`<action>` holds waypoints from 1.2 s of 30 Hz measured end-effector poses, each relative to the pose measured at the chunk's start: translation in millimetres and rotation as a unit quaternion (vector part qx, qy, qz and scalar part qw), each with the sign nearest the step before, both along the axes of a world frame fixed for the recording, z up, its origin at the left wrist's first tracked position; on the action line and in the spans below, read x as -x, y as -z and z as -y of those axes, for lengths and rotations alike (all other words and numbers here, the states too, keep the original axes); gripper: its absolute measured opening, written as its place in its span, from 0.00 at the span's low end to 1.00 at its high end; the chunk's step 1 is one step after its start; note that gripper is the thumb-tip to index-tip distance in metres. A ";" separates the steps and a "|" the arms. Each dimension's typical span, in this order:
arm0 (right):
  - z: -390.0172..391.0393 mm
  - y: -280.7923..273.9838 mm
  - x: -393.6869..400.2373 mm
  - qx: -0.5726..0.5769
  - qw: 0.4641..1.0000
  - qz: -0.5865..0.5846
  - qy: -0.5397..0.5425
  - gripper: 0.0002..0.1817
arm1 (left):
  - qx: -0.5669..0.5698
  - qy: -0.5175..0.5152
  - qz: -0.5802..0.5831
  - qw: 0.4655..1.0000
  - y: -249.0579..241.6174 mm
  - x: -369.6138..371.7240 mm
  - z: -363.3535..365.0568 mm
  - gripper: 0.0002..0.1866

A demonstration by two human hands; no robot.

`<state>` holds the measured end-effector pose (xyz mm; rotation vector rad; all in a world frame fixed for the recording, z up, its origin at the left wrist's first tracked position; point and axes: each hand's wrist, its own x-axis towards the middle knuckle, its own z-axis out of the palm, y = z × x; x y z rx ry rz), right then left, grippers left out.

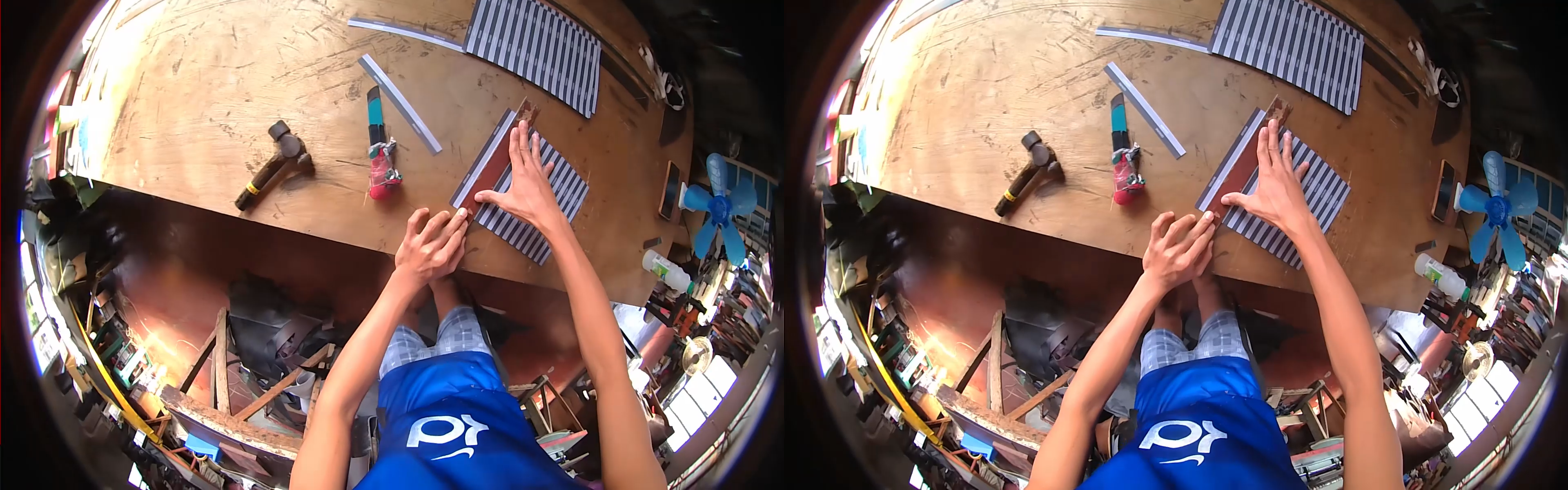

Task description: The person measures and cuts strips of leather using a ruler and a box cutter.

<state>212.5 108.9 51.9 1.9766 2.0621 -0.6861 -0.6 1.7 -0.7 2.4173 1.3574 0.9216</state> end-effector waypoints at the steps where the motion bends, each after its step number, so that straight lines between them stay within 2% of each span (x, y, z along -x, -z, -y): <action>1: 1.3 1.2 -1.1 -0.011 1.000 -0.010 -0.003 0.82 | 0.002 0.001 -0.006 1.000 -0.4 0.3 0.2 0.18; 6: 3.2 -0.1 -2.0 -0.028 0.999 -0.025 -0.005 0.81 | 0.012 0.001 -0.010 1.000 -0.2 -0.2 0.4 0.17; 9: 4.3 -0.6 -0.6 -0.034 0.999 -0.031 -0.003 0.80 | 0.015 0.000 -0.020 1.000 2.0 0.0 2.0 0.13; 36: 8.7 1.6 -4.1 -0.076 0.995 -0.066 -0.010 0.78 | 0.020 -0.003 -0.023 1.000 4.0 -1.6 3.8 0.14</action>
